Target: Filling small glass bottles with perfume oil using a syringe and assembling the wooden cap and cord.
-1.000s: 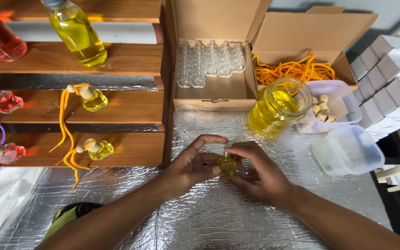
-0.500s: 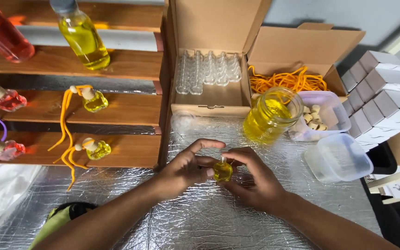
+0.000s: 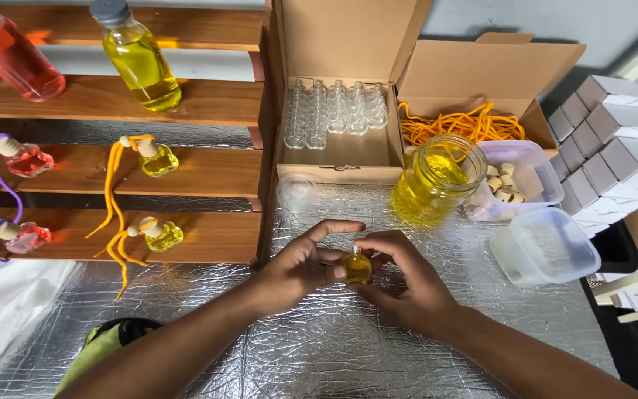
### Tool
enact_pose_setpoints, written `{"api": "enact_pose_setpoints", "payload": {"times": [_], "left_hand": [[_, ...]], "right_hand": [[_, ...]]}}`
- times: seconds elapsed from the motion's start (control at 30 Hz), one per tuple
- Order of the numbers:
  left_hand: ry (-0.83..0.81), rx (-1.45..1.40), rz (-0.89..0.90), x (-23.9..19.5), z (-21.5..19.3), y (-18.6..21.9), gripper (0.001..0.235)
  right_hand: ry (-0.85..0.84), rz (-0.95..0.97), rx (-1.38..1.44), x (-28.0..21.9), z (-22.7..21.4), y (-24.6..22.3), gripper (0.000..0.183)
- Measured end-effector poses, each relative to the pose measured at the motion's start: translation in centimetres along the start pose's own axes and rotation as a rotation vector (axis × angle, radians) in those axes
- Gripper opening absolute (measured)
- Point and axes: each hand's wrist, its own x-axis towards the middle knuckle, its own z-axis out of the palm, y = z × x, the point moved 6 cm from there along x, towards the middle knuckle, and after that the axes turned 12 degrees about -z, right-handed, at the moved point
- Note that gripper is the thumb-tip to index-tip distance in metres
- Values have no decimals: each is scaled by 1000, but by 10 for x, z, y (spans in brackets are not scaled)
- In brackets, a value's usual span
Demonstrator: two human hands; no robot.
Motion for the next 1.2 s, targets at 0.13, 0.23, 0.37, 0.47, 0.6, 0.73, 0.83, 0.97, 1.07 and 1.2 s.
{"api": "enact_pose_setpoints", "payload": {"times": [0.13,0.23,0.37,0.47,0.6,0.73,0.83,0.97,1.07,1.2], "left_hand": [[40,113,-36,-2,3,6,59],[33,138,-13,-3,1,5,57],[52,27,28,0,-5,2,58],[89,-7,47,3,-9,-4,64],[146,-33,152,4,-11,-9,74],[143,-28,163,3,-12,-4,61],[150,-37,173,3,-13,-3,61],[183,-56,170,5,-16,-6,64],[184,-80,142,3,-18,-9,60],[188,-98,134,3,-19,-10,59]], "right_hand": [[0,-66,-10,-3,-1,2,57],[-5,-91,-5,-2,-1,1,59],[6,-127,2,-2,-1,-1,61],[-37,-113,6,-6,-1,1,63],[130,-152,59,-3,-1,0,58],[125,-199,9,1,-6,-5,61],[122,-210,-5,1,-6,-5,61],[122,-226,-15,0,-7,-4,63],[134,-222,-33,-3,-6,-3,64],[140,-218,17,2,-6,-6,64]]}}
